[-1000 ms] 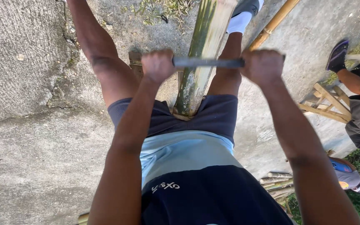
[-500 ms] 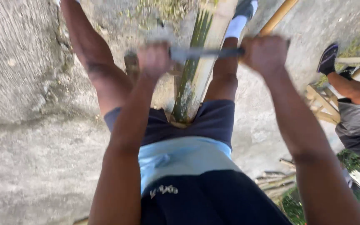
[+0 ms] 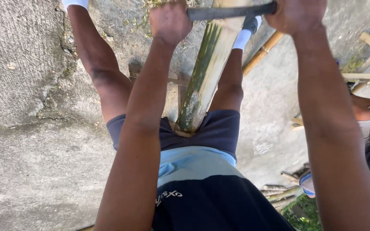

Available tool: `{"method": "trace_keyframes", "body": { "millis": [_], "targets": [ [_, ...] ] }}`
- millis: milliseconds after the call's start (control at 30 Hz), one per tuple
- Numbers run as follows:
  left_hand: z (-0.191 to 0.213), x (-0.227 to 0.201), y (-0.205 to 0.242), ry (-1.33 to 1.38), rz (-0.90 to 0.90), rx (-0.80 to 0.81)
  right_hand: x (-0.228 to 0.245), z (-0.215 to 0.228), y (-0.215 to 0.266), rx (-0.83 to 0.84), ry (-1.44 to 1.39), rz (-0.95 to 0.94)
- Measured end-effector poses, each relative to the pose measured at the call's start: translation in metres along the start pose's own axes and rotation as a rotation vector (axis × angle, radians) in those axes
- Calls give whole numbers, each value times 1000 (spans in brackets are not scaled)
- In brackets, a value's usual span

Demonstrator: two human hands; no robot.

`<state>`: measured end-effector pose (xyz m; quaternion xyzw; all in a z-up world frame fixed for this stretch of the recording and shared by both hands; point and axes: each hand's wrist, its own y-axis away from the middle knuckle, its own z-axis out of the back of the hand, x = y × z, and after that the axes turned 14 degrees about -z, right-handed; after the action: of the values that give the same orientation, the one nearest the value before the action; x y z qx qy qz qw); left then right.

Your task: The person is stripping or cleaning the outer layer of a bamboo pole using a metal blade.

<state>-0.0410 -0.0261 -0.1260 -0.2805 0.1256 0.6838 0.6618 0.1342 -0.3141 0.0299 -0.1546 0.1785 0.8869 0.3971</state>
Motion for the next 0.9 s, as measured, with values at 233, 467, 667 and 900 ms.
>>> {"method": "trace_keyframes", "body": {
  "millis": [233, 467, 667, 900],
  "targets": [
    [49, -49, 163, 179, 94, 479, 88, 65, 126, 421, -137, -51],
    [55, -59, 201, 199, 30, 376, 111, 94, 162, 638, -224, -104],
    [41, -52, 177, 200, 100, 390, 86, 68, 139, 509, -194, 1],
    [-7, -15, 29, 157, -7, 176, 6, 43, 34, 3, 63, 48]
  ]
}}
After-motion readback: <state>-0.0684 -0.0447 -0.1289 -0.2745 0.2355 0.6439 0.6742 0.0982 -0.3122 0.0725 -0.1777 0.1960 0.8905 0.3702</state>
